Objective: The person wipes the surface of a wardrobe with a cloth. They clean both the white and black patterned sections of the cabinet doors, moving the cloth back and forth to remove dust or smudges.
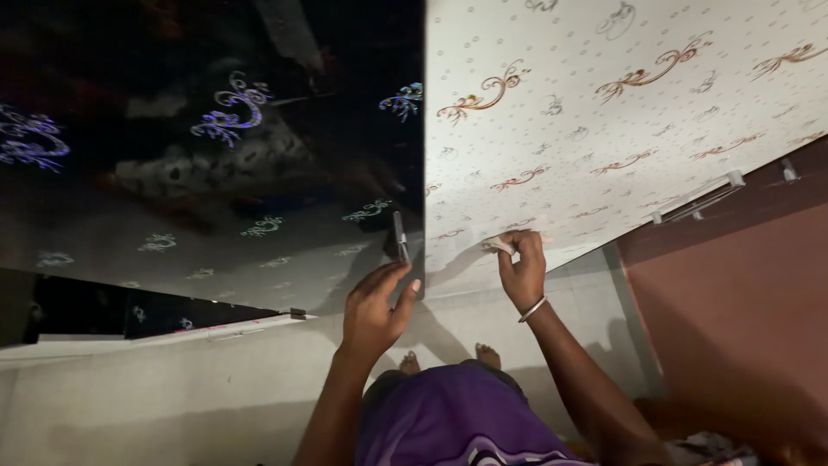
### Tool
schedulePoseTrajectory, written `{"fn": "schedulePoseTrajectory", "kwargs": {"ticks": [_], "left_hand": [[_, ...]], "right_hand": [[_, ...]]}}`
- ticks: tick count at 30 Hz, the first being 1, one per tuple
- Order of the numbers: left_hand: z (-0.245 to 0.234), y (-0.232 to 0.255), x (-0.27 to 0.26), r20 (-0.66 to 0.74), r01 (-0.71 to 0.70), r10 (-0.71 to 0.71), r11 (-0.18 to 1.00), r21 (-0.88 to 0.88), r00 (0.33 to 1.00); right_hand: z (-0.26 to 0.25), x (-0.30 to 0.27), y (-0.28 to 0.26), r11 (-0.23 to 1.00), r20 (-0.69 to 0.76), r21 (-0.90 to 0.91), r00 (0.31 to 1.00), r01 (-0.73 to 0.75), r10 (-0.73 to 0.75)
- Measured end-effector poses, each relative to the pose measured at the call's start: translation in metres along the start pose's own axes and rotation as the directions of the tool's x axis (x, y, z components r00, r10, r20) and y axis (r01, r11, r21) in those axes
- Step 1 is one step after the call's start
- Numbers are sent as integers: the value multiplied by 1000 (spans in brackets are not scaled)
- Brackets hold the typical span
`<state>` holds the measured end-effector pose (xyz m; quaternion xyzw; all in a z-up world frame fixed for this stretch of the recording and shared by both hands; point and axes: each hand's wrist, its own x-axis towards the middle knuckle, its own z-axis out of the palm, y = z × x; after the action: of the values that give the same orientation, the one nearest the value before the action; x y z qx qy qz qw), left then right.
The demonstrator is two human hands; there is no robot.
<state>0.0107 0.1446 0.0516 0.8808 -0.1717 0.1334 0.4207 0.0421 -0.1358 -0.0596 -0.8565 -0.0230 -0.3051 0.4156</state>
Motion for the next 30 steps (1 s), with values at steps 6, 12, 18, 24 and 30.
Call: {"fn": "schedulePoseTrajectory", "kwargs": {"ticks": [6,12,18,24,30], "left_hand": [[-24,-2,14,-73,31,-34,999,-40,997],[-3,-16,20,-86,-80,70,990,-118,994],[15,-33,25,-77,-66,58,991,-115,995],[25,-43,26,-39,-77,73,993,-92,997],[29,-50,25,-44,-121,117,989,-87,992]], "right_hand": [[0,19,-53,1000,-36,-6,999,-2,2],[-9,50,-112,992,-75,-23,990,121,-122],[5,54,-138,972,-56,-86,973,218,-223],[44,21,-107,950,63,-162,963,268,-261],[58,-4,-93,945,155,-161,953,285,-261]]}}
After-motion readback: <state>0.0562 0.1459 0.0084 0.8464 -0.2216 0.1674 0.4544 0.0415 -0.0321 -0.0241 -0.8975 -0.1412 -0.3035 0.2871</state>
